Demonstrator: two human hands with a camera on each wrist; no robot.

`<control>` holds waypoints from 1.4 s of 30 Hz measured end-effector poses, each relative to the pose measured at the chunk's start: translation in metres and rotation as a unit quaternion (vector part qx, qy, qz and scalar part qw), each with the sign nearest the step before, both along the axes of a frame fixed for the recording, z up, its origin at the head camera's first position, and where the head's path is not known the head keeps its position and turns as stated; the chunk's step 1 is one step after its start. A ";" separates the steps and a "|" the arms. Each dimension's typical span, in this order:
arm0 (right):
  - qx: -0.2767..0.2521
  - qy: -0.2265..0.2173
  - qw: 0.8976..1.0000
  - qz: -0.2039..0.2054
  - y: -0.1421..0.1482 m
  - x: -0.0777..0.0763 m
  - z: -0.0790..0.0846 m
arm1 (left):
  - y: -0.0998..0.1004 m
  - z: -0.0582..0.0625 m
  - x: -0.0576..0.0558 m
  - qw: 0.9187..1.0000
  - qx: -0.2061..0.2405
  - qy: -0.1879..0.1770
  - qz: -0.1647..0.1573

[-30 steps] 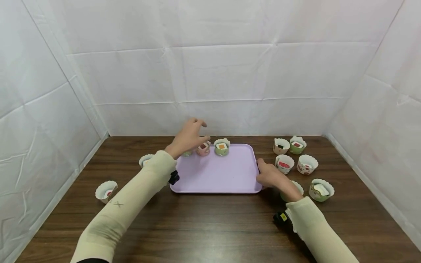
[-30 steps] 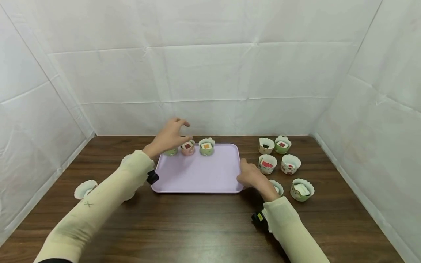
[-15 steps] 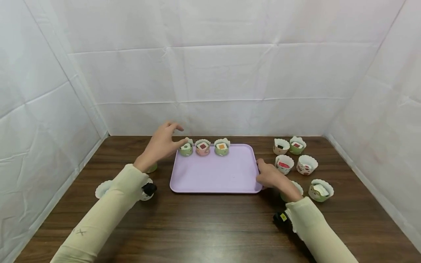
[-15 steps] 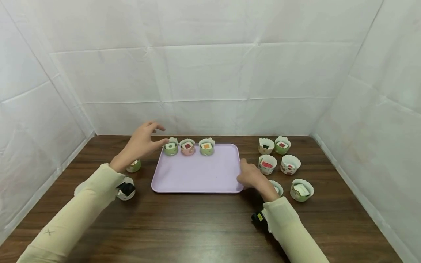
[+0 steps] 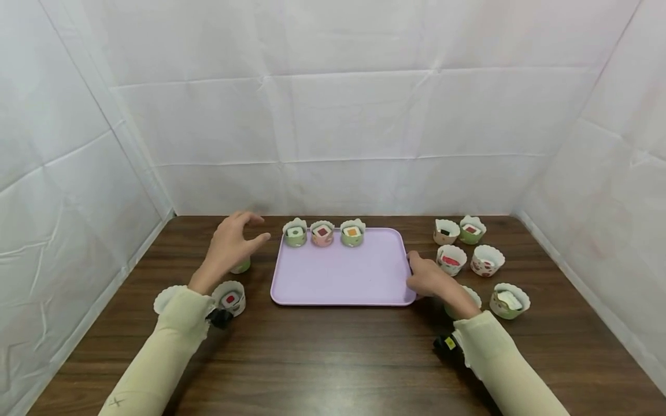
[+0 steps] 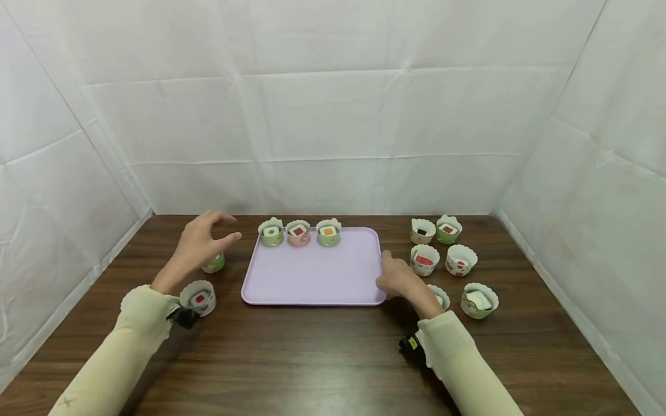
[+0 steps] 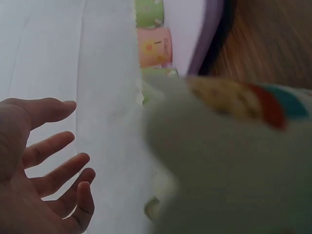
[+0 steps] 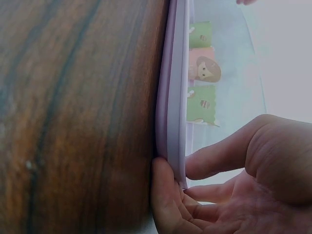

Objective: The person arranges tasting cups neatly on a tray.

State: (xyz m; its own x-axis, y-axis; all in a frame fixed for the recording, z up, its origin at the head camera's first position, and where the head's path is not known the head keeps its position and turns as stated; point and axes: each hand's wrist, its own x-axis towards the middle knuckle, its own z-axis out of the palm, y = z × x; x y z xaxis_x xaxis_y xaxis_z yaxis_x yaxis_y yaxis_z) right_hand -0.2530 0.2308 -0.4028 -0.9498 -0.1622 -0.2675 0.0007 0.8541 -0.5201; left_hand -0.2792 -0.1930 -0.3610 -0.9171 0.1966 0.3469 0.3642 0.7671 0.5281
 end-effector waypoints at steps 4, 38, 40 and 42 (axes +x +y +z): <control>0.004 -0.002 1.000 0.002 0.000 -0.001 -0.001 | -0.013 -0.006 0.003 1.000 0.000 -0.010 0.021; 0.009 -0.001 1.000 0.004 -0.001 0.000 0.001 | -0.061 -0.014 -0.001 0.977 -0.106 -0.184 -0.004; 0.008 -0.001 1.000 0.003 0.000 0.000 0.001 | -0.061 -0.014 -0.002 0.976 -0.107 -0.187 -0.009; 0.006 0.000 1.000 0.002 0.001 0.000 0.000 | -0.061 -0.014 -0.002 0.976 -0.106 -0.190 -0.012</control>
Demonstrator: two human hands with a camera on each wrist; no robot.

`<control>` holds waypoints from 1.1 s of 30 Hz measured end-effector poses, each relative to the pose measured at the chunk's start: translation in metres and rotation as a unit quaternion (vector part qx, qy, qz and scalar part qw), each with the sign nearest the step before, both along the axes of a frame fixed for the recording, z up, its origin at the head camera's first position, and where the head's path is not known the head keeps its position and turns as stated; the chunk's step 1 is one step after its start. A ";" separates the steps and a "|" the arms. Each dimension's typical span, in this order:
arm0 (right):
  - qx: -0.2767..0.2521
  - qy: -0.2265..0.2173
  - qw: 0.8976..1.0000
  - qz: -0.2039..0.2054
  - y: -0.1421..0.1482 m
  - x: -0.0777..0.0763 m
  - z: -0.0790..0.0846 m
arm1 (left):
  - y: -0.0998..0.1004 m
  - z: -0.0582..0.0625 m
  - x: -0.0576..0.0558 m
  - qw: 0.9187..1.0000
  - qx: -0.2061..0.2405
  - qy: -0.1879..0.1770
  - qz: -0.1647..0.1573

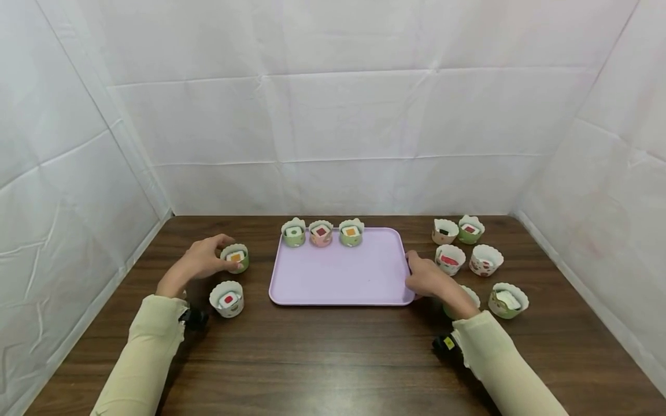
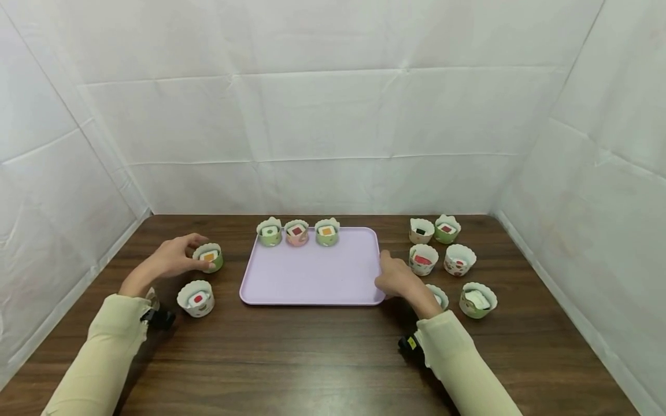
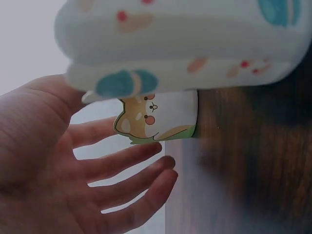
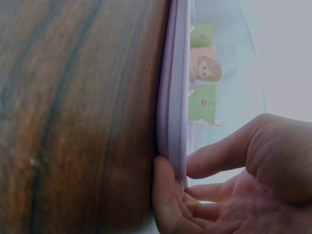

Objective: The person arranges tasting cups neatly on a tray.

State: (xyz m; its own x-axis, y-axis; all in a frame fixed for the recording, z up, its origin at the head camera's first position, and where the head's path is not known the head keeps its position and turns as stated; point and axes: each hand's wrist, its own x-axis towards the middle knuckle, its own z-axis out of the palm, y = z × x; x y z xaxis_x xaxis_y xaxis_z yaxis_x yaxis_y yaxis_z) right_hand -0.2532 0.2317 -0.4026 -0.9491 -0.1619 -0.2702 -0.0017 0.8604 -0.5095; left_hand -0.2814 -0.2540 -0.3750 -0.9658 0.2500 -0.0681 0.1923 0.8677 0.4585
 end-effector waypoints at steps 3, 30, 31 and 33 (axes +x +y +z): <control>-0.001 0.002 1.000 0.001 0.001 0.000 -0.001 | 0.000 0.000 0.000 1.000 0.000 0.003 -0.004; 0.013 0.018 1.000 0.006 0.001 0.000 -0.001 | 0.007 -0.008 0.001 1.000 0.008 0.005 0.000; 0.013 0.018 1.000 0.007 0.001 -0.001 -0.001 | 0.008 -0.008 0.001 1.000 0.007 0.006 0.000; 0.012 0.019 1.000 0.008 0.001 -0.001 -0.001 | 0.008 -0.008 0.000 1.000 0.005 0.010 0.001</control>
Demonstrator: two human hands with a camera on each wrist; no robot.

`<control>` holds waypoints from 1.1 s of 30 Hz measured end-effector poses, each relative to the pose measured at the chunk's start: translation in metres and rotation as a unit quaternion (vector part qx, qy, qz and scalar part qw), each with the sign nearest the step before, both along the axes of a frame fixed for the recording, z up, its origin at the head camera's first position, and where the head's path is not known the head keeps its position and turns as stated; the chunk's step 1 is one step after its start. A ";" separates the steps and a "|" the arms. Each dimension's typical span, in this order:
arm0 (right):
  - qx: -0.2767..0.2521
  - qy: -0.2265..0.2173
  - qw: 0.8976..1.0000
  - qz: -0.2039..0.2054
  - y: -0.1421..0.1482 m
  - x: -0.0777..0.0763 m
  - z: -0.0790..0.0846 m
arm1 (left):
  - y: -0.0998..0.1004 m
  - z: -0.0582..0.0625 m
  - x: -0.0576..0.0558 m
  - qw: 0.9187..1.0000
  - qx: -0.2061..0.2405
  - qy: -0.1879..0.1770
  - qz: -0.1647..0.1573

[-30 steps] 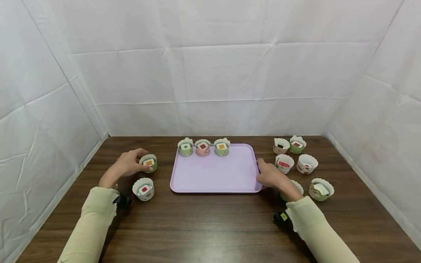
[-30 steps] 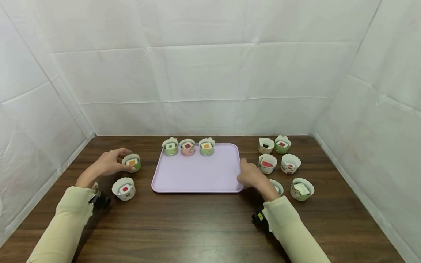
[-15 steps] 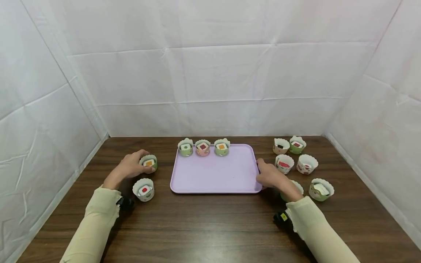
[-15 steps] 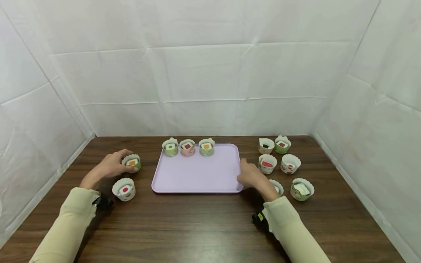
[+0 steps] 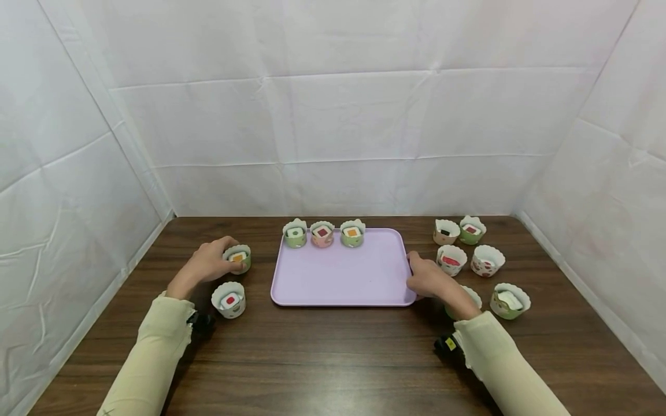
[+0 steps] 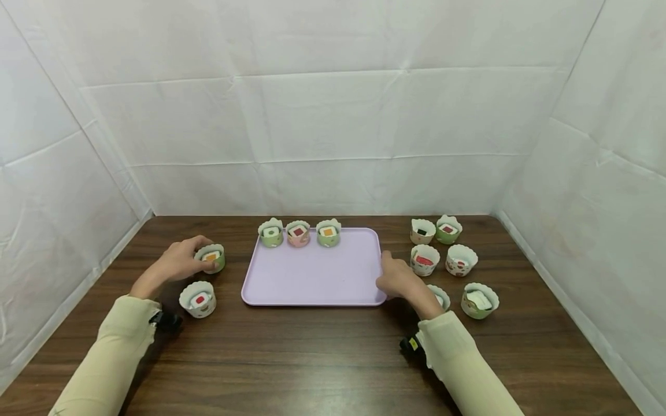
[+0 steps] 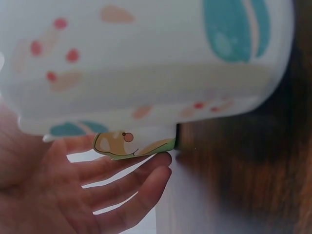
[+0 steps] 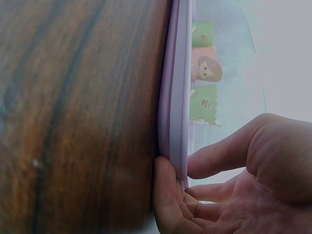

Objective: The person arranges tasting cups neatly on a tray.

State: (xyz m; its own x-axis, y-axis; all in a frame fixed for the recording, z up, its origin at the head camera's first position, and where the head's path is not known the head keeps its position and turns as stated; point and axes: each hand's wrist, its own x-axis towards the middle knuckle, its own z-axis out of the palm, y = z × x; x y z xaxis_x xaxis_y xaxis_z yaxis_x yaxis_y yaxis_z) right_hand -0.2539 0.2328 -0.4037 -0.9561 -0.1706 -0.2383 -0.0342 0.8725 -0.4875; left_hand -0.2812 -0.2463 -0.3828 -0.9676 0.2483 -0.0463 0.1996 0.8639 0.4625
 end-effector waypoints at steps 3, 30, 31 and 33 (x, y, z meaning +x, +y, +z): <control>-0.002 -0.001 1.000 0.000 0.000 0.000 -0.001 | 0.001 0.000 -0.001 1.000 0.000 0.008 0.001; -0.009 -0.012 1.000 -0.009 -0.001 0.001 0.000 | 0.018 -0.001 0.001 0.993 0.050 0.101 0.031; -0.008 -0.011 1.000 -0.008 -0.001 0.001 0.001 | 0.019 0.000 0.001 0.993 0.050 0.102 0.032; -0.007 -0.011 1.000 -0.008 -0.001 0.001 0.001 | 0.022 0.001 0.002 0.993 0.050 0.104 0.033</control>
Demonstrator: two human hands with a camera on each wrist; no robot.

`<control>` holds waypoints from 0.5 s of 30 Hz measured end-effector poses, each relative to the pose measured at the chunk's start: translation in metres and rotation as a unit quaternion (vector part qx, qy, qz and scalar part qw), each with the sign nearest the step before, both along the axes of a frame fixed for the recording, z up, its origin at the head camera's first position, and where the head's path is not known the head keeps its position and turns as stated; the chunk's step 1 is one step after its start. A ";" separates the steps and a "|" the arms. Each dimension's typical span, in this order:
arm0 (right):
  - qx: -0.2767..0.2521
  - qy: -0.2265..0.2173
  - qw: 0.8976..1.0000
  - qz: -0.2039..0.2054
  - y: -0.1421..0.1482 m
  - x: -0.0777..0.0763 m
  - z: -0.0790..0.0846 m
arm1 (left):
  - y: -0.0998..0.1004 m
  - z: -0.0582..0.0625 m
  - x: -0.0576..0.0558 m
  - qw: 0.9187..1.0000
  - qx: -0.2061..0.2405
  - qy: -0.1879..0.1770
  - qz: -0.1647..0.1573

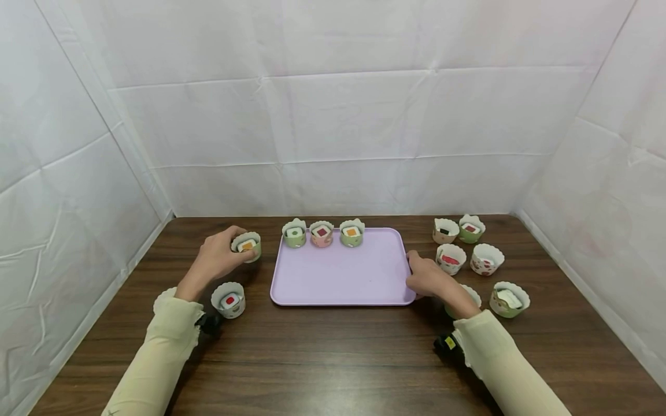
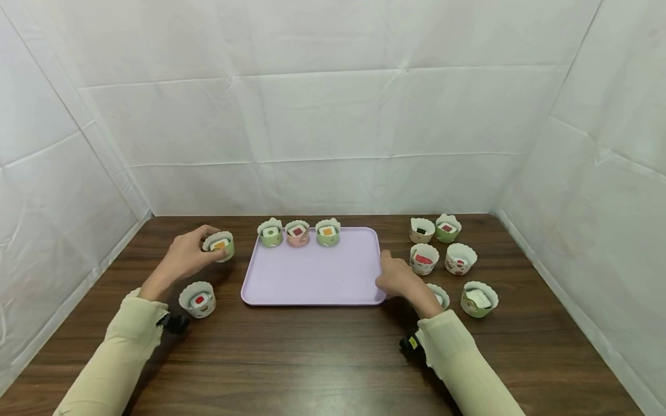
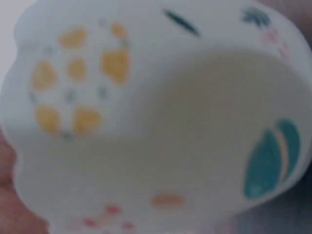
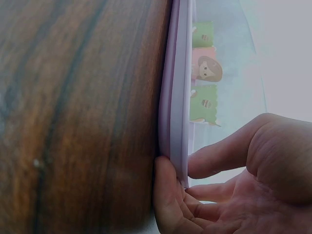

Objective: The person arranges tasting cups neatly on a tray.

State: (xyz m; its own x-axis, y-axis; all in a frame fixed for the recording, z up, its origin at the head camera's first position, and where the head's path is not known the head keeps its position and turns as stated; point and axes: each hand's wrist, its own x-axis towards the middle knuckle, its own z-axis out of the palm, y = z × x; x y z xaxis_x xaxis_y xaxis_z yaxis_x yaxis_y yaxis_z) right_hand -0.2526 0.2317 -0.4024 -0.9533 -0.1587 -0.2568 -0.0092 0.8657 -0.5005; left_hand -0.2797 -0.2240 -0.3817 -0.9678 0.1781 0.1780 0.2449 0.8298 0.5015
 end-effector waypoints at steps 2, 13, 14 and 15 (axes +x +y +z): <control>0.001 0.002 1.000 0.000 0.000 0.000 0.000 | 0.003 0.001 0.000 1.000 0.003 0.001 0.000; 0.005 0.001 1.000 0.003 0.001 -0.001 -0.002 | 0.016 0.003 0.003 1.000 0.011 0.011 -0.013; 0.006 0.002 1.000 0.004 0.001 -0.001 -0.001 | 0.018 0.004 0.003 1.000 0.012 0.014 -0.014; 0.007 0.003 1.000 0.005 0.001 -0.001 -0.001 | 0.021 0.004 0.003 1.000 0.012 0.014 -0.015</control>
State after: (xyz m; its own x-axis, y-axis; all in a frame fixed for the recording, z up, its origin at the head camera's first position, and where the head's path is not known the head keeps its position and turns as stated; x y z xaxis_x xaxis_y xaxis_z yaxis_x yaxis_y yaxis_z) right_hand -0.2541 0.2327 -0.4036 -0.9531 -0.1645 -0.2541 -0.0205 0.8724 -0.4883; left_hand -0.2766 -0.2032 -0.3777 -0.9565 0.2027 0.2099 0.2843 0.8095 0.5137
